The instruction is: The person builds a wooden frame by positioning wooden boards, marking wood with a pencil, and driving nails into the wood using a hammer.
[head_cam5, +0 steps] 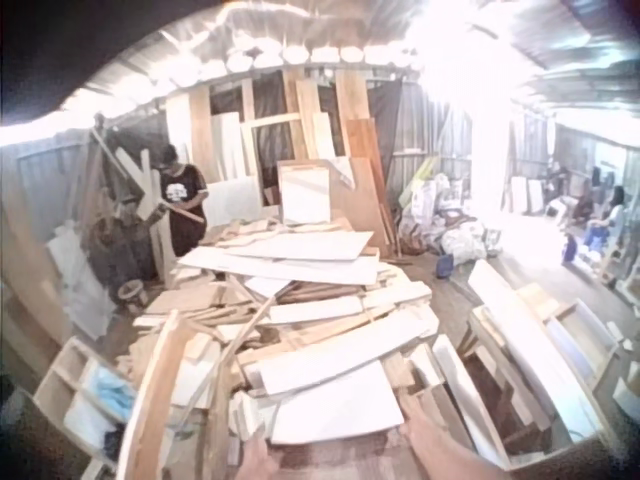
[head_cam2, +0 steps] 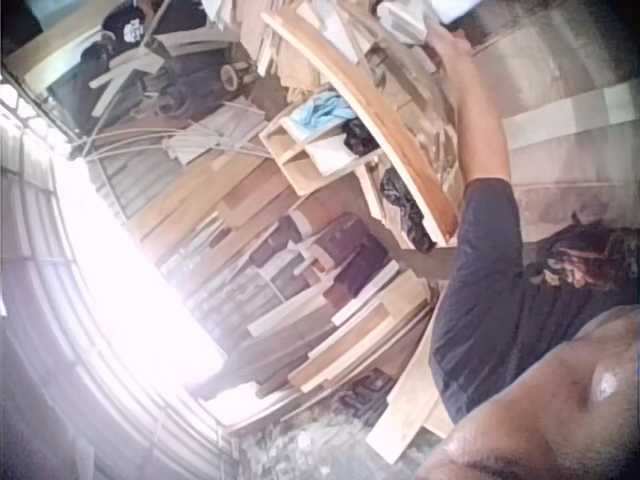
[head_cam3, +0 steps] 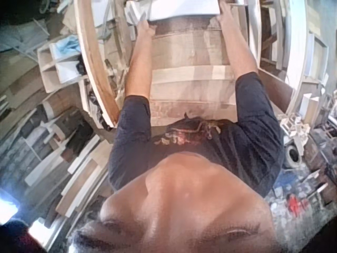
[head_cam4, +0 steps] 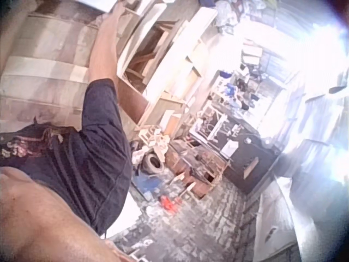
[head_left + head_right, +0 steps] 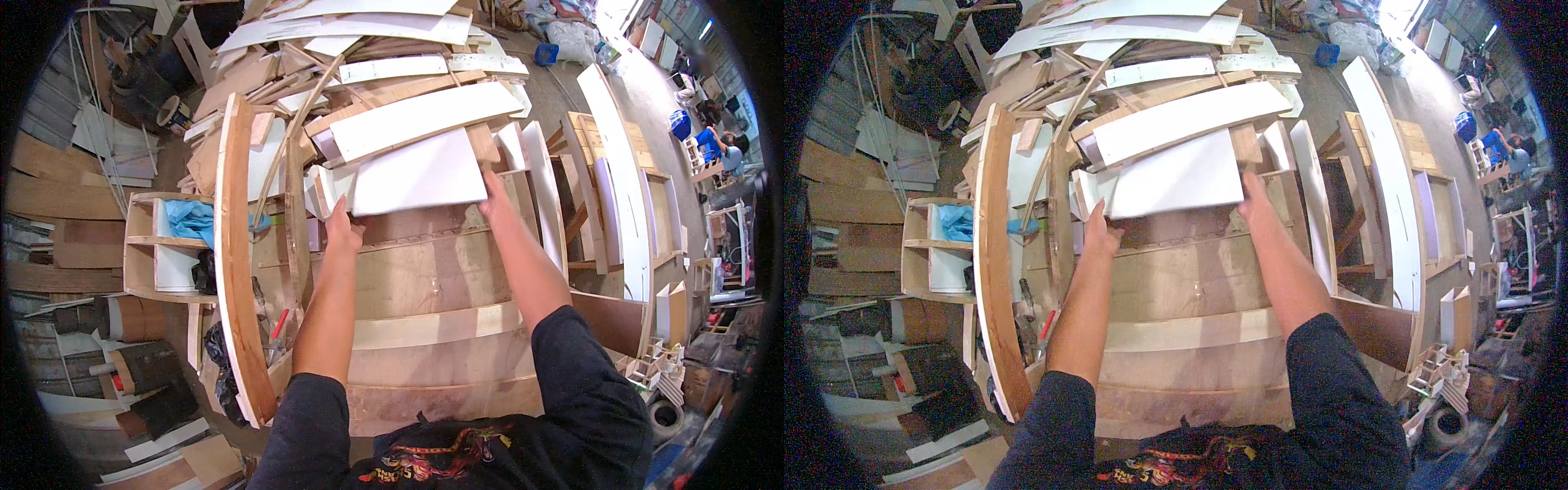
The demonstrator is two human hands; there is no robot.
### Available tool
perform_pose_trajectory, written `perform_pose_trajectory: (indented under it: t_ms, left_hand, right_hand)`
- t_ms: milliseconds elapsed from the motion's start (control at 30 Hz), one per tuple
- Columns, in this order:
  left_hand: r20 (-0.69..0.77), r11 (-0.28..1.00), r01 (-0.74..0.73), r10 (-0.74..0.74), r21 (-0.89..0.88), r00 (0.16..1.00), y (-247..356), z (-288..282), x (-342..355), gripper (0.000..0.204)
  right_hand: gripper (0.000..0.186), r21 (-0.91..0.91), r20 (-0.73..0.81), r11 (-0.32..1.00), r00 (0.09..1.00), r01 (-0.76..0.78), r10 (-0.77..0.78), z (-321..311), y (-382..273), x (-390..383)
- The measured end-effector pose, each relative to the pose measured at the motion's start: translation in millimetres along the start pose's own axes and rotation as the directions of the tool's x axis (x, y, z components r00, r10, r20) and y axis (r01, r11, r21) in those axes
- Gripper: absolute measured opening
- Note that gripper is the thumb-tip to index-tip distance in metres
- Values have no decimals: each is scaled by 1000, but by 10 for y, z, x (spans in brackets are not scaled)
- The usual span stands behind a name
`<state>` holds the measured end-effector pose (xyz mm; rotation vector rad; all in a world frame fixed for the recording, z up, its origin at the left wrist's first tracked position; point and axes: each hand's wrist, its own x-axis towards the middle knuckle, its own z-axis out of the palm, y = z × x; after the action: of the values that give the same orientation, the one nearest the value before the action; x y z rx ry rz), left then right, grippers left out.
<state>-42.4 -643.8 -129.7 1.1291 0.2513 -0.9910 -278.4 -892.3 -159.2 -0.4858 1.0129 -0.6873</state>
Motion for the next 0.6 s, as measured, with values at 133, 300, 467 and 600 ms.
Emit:
perform_pose_trajectory:
  t_ms: [133,300,467,600]
  left_hand:
    - [-31,989,-149,150,22,988,239,436,-253,48]
    - [32,963,-263,265,-62,964,798,502,438,39]
    - [106,958,-273,281,-87,954,1295,888,843,39]
    - [126,952,-304,308,-47,943,1415,1003,1045,68]
  right_hand:
    - [23,-156,-21,985,997,69,-73,331,-384,-129]
    - [24,-155,97,978,987,140,-126,987,-766,59]
    - [40,-48,235,986,961,159,-143,1548,-1070,415]
    - [65,-9,350,993,931,114,-103,1796,-1101,665]
